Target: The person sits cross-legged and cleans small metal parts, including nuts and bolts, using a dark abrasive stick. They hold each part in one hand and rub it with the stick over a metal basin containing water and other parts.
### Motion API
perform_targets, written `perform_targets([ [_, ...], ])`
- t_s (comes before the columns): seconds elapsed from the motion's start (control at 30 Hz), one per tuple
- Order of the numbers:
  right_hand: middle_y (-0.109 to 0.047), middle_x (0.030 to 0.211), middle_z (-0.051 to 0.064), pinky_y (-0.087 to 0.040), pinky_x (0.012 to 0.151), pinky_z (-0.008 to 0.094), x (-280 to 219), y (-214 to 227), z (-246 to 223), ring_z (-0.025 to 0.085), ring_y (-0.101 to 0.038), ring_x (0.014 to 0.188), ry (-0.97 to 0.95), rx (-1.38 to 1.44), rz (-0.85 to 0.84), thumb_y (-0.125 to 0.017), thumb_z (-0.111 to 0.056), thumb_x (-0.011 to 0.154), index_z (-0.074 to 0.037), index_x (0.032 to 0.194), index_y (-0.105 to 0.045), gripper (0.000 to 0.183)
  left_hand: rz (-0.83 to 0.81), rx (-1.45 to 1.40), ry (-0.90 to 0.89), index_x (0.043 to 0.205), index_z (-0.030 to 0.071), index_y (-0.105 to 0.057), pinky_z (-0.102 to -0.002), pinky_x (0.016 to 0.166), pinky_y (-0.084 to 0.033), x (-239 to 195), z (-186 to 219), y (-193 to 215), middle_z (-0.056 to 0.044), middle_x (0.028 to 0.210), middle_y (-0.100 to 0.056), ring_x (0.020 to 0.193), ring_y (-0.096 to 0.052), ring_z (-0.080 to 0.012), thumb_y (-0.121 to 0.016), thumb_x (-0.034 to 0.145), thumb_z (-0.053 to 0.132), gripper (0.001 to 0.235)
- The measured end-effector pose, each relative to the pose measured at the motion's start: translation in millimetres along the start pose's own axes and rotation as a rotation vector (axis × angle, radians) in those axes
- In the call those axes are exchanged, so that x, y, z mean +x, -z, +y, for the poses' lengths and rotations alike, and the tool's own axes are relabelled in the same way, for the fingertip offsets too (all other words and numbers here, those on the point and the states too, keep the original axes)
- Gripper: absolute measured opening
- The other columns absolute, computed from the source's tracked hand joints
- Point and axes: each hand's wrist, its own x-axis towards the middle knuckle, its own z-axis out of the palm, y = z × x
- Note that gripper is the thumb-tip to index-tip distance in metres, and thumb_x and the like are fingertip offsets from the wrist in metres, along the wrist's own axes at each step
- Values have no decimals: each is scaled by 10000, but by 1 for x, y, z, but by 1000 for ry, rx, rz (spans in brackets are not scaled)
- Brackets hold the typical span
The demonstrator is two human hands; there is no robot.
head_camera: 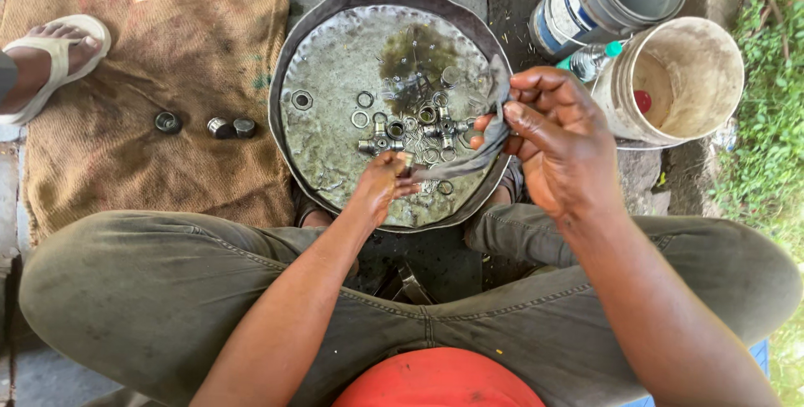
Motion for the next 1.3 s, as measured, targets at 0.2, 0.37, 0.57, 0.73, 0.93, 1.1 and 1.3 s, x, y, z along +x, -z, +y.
perform_targets([
  [0.2, -681, 1112, 192, -640, 940, 394, 7, 16, 69, 235, -740, 983, 69, -226, -23, -603, 22, 1039, -15, 1220, -612, 185, -210, -148, -149, 1132, 3, -577, -375, 699, -631, -31, 13, -28, -118, 973, -689, 842, -706, -257, -464, 1062, 257, 287],
  [0.37, -640, 1218, 166, -530, 976, 429, -12, 6, 111, 335, -611, 1147, 369, -1138, -237, -710, -92, 889, -25, 1167, -670, 289, -158, -402, -157, 1091, 21, -569, -349, 651, -571, -36, 14, -37, -98, 918, -643, 770, -637, -202, -418, 1076, 172, 214],
  [0.57, -599, 1243, 175, -489, 1052, 493, -8, 3, 120, 367, -518, 1227, 674, -1434, -449, -755, -100, 844, -20, 1192, -665, 368, -78, -617, -78, 1046, 33, -564, -354, 707, -547, -72, 29, -41, -98, 918, -620, 779, -610, -189, -399, 1091, 220, 254],
  [0.73, -684, 1148, 82, -597, 899, 384, 18, 16, 109, 254, -670, 1059, 512, -1312, -350, -756, -62, 888, -78, 1066, -698, 188, -177, -423, -315, 1085, 37, -546, -336, 763, -554, -72, 31, -44, -80, 1024, -632, 892, -652, -174, -436, 1079, 171, 174],
  [0.93, -690, 1112, 72, -627, 810, 288, 31, 29, 78, 130, -695, 957, 147, -631, -60, -729, -65, 952, -86, 1150, -692, 202, 37, 227, -560, 1080, -31, -560, -364, 692, -569, -65, 34, -55, -126, 1154, -506, 927, -691, -202, -558, 1020, 92, 137],
  [1.1, -717, 1156, 87, -596, 821, 325, 10, 11, 94, 227, -729, 1003, 528, -1248, -158, -760, -69, 926, -92, 1132, -753, 207, 16, 653, -970, 1213, -33, -618, -327, 848, -531, -78, 24, -52, -156, 1234, -564, 1071, -634, -248, -633, 974, -15, 240],
  [1.3, -737, 1092, 78, -566, 686, 376, 24, 19, 87, 231, -741, 862, 159, -1221, -18, -742, -145, 901, -88, 1060, -765, 171, -81, 400, -684, 1135, -12, -587, -305, 741, -593, -78, 25, -57, -102, 1260, -516, 1011, -632, -192, -613, 985, 35, 160],
])
